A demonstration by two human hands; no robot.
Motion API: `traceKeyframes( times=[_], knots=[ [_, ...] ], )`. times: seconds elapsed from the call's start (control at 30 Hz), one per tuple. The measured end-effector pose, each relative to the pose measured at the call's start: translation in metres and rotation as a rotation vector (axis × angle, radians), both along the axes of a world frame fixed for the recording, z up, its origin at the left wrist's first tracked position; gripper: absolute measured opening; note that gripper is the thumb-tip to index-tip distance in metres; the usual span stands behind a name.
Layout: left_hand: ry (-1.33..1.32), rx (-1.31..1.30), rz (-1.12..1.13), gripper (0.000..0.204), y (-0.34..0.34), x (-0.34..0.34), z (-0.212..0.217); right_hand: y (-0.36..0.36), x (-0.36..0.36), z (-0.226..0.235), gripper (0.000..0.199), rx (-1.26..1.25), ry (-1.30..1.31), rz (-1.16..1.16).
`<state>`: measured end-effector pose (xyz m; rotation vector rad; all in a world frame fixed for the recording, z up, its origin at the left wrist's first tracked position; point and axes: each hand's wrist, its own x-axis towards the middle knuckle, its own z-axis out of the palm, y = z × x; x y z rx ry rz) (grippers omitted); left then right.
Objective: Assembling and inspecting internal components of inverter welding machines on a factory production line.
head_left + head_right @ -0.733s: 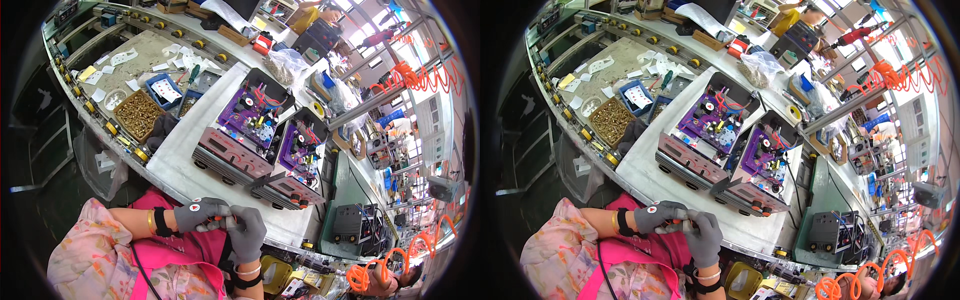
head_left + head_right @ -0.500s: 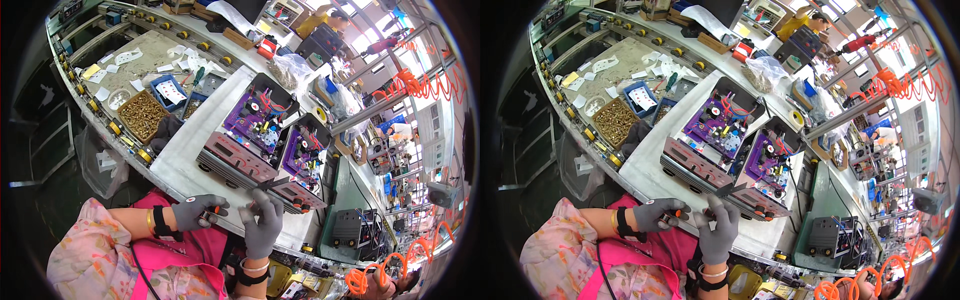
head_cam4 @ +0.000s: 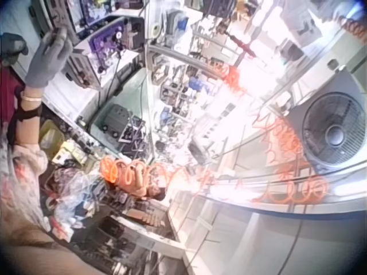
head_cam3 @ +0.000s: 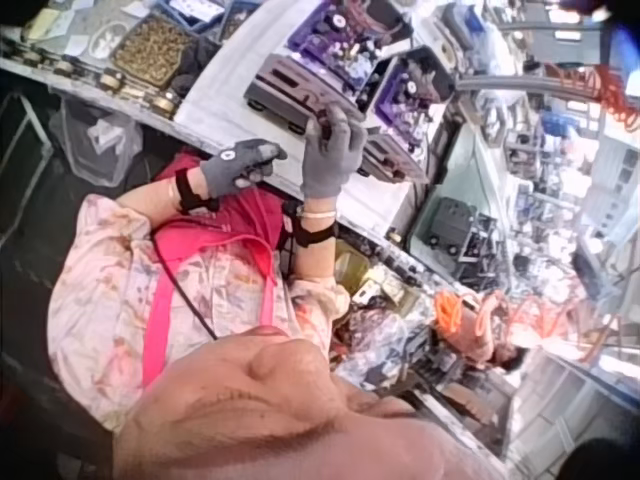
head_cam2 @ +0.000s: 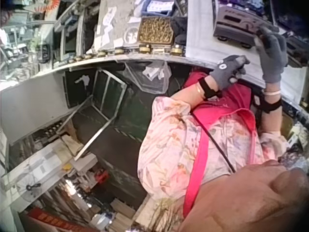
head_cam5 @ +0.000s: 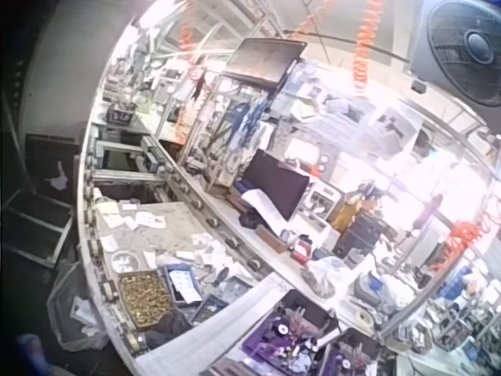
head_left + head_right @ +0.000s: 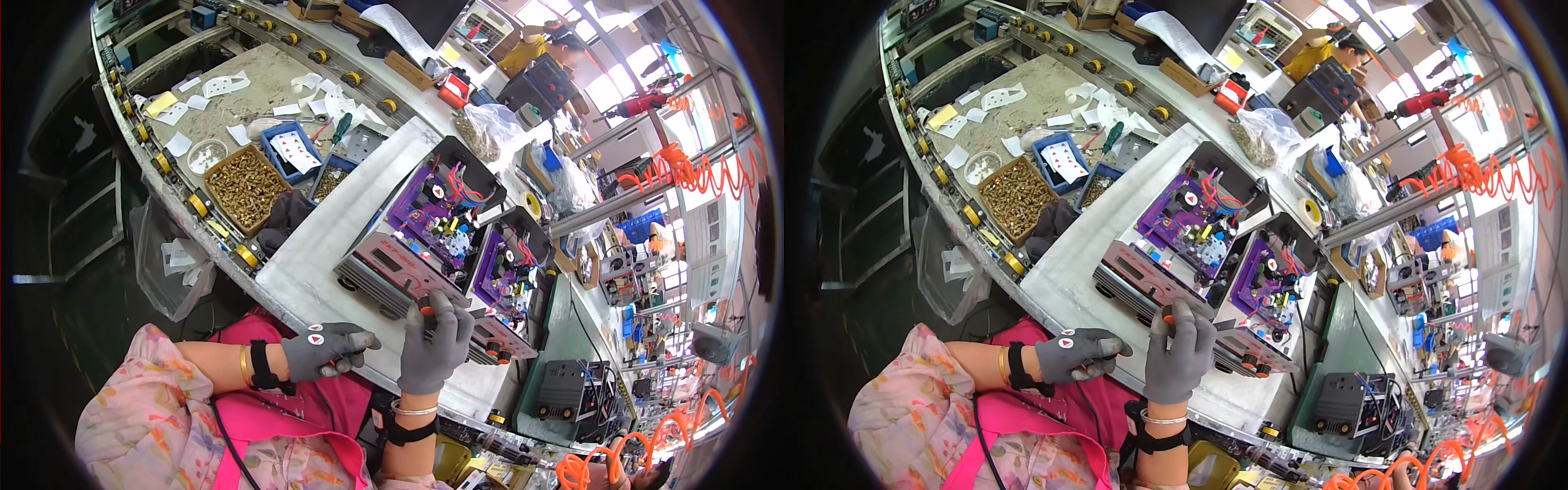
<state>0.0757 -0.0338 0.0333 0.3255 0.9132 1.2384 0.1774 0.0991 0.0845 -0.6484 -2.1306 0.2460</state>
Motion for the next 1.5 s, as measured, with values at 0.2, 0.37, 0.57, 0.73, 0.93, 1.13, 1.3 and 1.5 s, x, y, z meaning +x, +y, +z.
traceKeyframes(
  times=[0.2,0.37,0.57,0.73,0.93,1.13,1.3,1.5],
  knots=[
    [-0.047,0.031,0.100,0.050,-0.002,0.000,-0.008,-0.001,-0.001,-0.003,0.036,0.105,-0.055,-0.029],
    [-0.125,-0.033,0.203,0.037,0.000,0.002,-0.011,0.001,-0.003,-0.006,0.035,0.266,-0.115,-0.060],
    [-0.132,0.063,0.158,0.039,-0.001,0.001,-0.015,0.006,0.000,-0.013,0.034,0.326,-0.166,-0.020],
    [-0.179,0.096,0.186,0.039,0.000,0.004,-0.012,0.010,-0.004,-0.015,0.038,0.325,-0.084,0.015],
    [-0.066,0.129,0.155,0.043,-0.005,-0.011,-0.002,-0.015,0.018,-0.007,0.042,-0.067,0.072,0.041],
    [-0.117,0.260,0.061,0.054,-0.005,-0.011,0.010,-0.038,0.028,-0.016,0.045,-0.618,-0.126,0.496],
    [-0.152,0.327,0.001,0.055,-0.007,-0.010,0.011,-0.049,0.027,-0.019,0.041,-0.668,-0.026,0.400],
    [-0.152,0.354,0.000,0.057,-0.008,-0.011,0.007,-0.047,0.020,-0.018,0.034,-0.487,-0.015,0.451]
  ],
)
